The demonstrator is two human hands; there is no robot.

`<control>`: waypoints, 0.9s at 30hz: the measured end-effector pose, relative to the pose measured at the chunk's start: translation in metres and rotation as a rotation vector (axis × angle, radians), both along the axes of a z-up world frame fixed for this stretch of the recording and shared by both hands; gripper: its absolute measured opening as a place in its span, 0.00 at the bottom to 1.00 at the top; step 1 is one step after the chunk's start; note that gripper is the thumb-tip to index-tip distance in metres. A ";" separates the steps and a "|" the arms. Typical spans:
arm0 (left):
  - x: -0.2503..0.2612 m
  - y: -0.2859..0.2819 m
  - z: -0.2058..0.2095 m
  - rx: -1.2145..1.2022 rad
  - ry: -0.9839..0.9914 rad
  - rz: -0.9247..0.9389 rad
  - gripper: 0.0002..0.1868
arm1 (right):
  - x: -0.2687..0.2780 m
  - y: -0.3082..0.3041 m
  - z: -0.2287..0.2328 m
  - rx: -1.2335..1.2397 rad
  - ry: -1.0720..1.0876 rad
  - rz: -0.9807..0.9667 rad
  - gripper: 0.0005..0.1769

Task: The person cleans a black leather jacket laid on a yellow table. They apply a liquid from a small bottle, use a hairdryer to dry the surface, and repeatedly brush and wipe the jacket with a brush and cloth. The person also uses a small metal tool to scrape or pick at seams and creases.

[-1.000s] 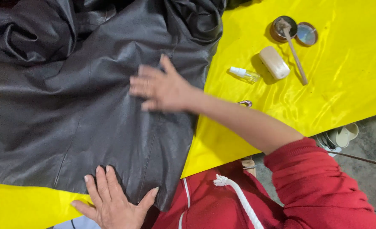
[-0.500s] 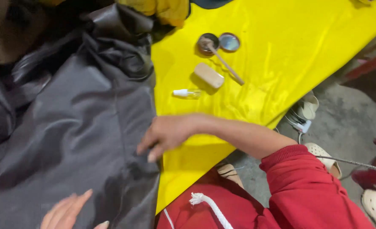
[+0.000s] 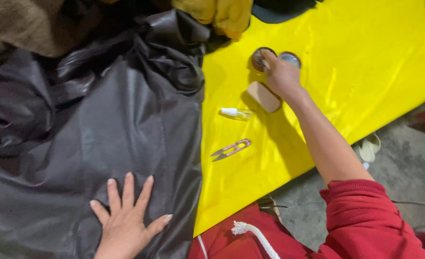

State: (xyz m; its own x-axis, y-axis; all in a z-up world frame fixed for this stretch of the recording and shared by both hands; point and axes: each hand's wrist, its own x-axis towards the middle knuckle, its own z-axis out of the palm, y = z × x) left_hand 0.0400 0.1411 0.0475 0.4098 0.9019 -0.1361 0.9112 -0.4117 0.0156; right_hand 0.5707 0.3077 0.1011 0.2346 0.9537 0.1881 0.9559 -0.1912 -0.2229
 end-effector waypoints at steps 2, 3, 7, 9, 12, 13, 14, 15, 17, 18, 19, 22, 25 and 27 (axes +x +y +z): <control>0.003 -0.005 0.007 -0.012 -0.024 0.028 0.58 | -0.020 -0.001 0.025 -0.075 0.013 -0.024 0.29; 0.007 -0.006 0.011 -0.023 -0.047 0.030 0.57 | -0.027 -0.003 0.038 -0.150 0.027 -0.075 0.31; 0.007 -0.010 0.030 -0.094 -0.084 0.061 0.54 | -0.001 0.008 0.020 -0.047 0.311 -0.102 0.43; 0.006 -0.017 0.040 -0.174 -0.134 0.044 0.51 | -0.010 0.000 0.031 0.089 0.687 -0.118 0.24; 0.012 -0.032 0.059 -0.539 0.048 0.041 0.42 | -0.051 -0.018 0.052 0.089 0.921 0.059 0.38; 0.004 -0.039 0.036 -0.547 0.044 0.039 0.42 | -0.095 -0.028 0.079 0.082 0.916 0.054 0.38; -0.003 -0.046 0.013 -0.046 0.046 -0.076 0.44 | -0.139 -0.044 0.101 -0.055 0.768 0.236 0.32; -0.010 -0.055 -0.010 0.464 0.046 -0.156 0.48 | -0.182 -0.066 0.121 -0.191 0.616 0.418 0.27; -0.008 -0.058 -0.010 0.427 0.017 -0.139 0.48 | -0.206 -0.070 0.062 -0.175 0.433 0.717 0.28; -0.008 -0.058 -0.011 0.397 -0.008 -0.125 0.48 | -0.218 -0.071 0.032 -0.152 0.239 1.010 0.32; -0.007 -0.058 -0.011 0.398 -0.010 -0.123 0.48 | -0.228 -0.078 0.029 -0.152 0.236 1.011 0.32; -0.007 -0.059 -0.012 0.407 -0.025 -0.102 0.49 | -0.245 -0.077 0.006 -0.275 -0.093 1.134 0.45; -0.007 -0.059 -0.013 0.398 -0.045 -0.112 0.49 | -0.233 -0.046 -0.011 -0.002 -0.221 1.203 0.42; -0.007 -0.059 -0.013 0.401 -0.054 -0.104 0.47 | -0.230 -0.033 0.017 -0.097 -0.187 0.855 0.39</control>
